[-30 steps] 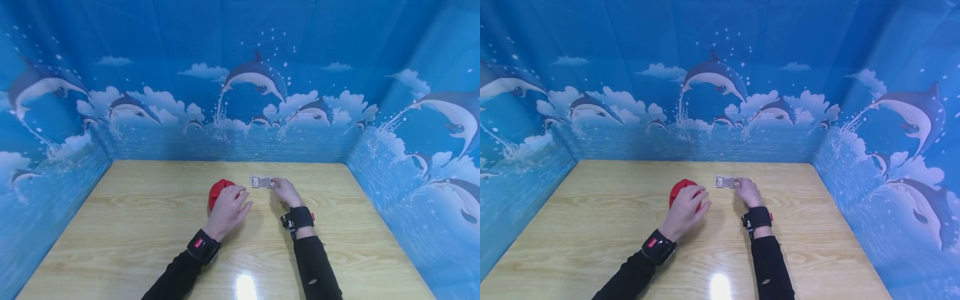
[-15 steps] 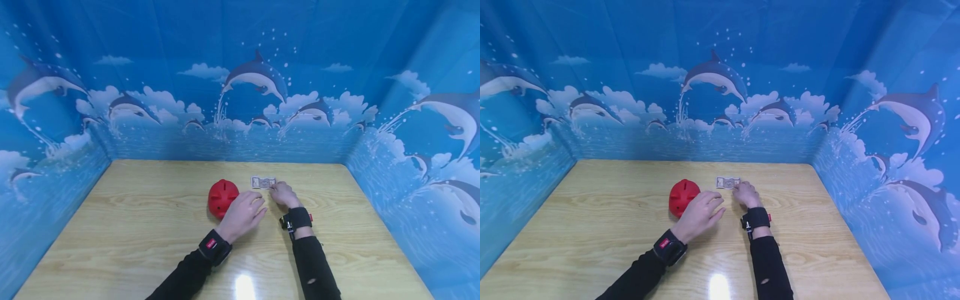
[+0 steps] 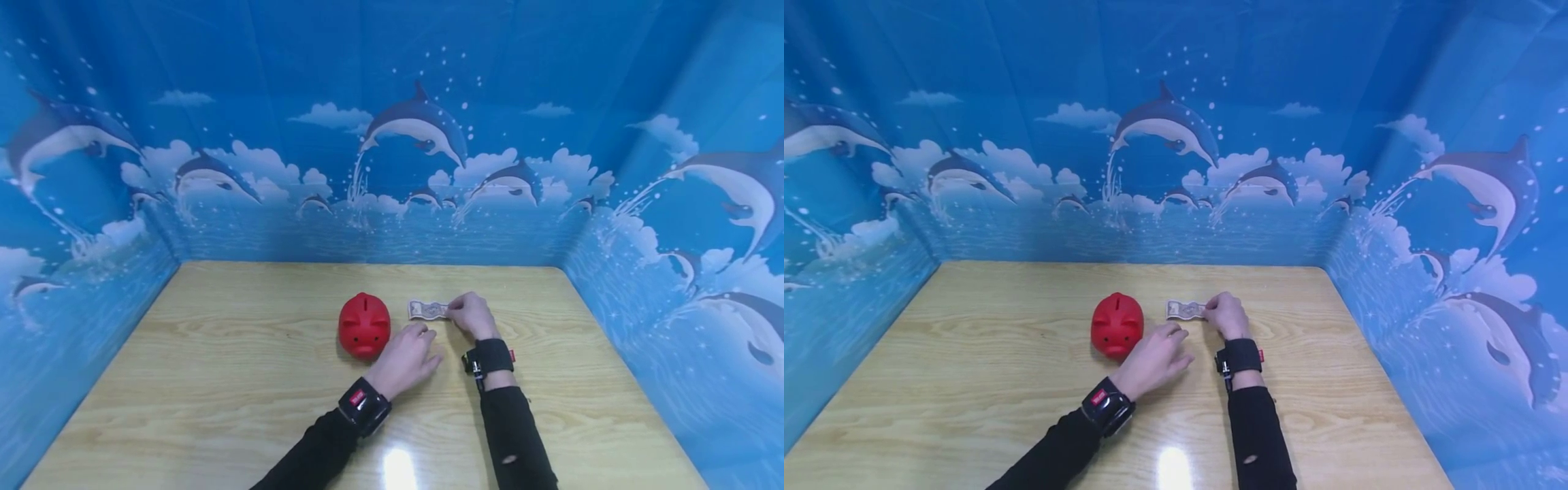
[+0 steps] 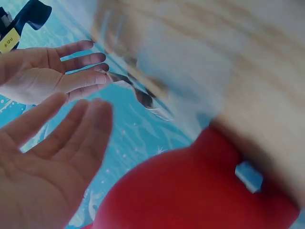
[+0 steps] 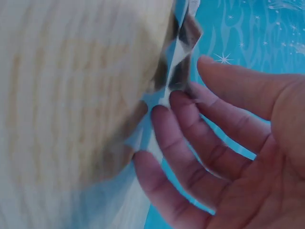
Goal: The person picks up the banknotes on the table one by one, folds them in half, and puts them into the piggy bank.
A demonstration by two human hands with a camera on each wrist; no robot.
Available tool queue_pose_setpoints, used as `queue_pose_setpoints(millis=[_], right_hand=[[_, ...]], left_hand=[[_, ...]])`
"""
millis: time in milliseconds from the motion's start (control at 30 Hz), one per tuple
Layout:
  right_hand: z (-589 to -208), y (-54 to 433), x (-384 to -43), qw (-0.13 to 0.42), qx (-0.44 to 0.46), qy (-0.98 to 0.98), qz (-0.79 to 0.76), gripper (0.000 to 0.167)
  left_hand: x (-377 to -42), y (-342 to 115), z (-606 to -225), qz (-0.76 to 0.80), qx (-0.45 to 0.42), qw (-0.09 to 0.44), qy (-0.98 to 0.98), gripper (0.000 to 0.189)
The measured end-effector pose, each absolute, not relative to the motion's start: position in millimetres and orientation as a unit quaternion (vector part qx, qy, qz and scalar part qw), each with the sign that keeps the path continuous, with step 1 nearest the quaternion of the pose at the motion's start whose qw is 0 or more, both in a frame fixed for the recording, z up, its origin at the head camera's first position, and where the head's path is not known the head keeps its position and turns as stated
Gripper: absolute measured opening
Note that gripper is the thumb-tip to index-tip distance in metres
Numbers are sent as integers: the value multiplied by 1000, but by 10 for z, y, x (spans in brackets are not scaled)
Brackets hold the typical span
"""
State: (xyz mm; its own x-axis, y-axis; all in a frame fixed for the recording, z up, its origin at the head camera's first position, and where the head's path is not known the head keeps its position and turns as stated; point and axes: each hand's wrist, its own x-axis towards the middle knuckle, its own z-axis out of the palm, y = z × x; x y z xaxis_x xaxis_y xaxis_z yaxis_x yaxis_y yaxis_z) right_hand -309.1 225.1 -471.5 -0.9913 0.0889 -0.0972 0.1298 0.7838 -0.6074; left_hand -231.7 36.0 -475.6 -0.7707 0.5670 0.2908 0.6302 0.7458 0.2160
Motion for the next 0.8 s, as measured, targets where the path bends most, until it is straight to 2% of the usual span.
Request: queue_pose_setpoints(millis=[133,300,367,567,800], right_hand=[[-4721,2251,-3089,23,64,941,-331,24],[-4730,2267,-3091,27,69,940,-333,45],[-4733,2275,-3092,38,67,938,-338,46],[-4707,2281,-3086,56,60,921,-382,24],[-4647,2309,-3074,69,50,916,-393,15]], left_hand=[[-2317,374,-4771,-164,-295,49,-940,60],[-2332,404,-4765,-241,-248,-28,-938,77],[-2344,424,-4767,-266,-223,-52,-936,80],[-2365,442,-4757,-297,-167,-82,-937,83],[-2408,409,-4768,-357,-153,-86,-917,96]])
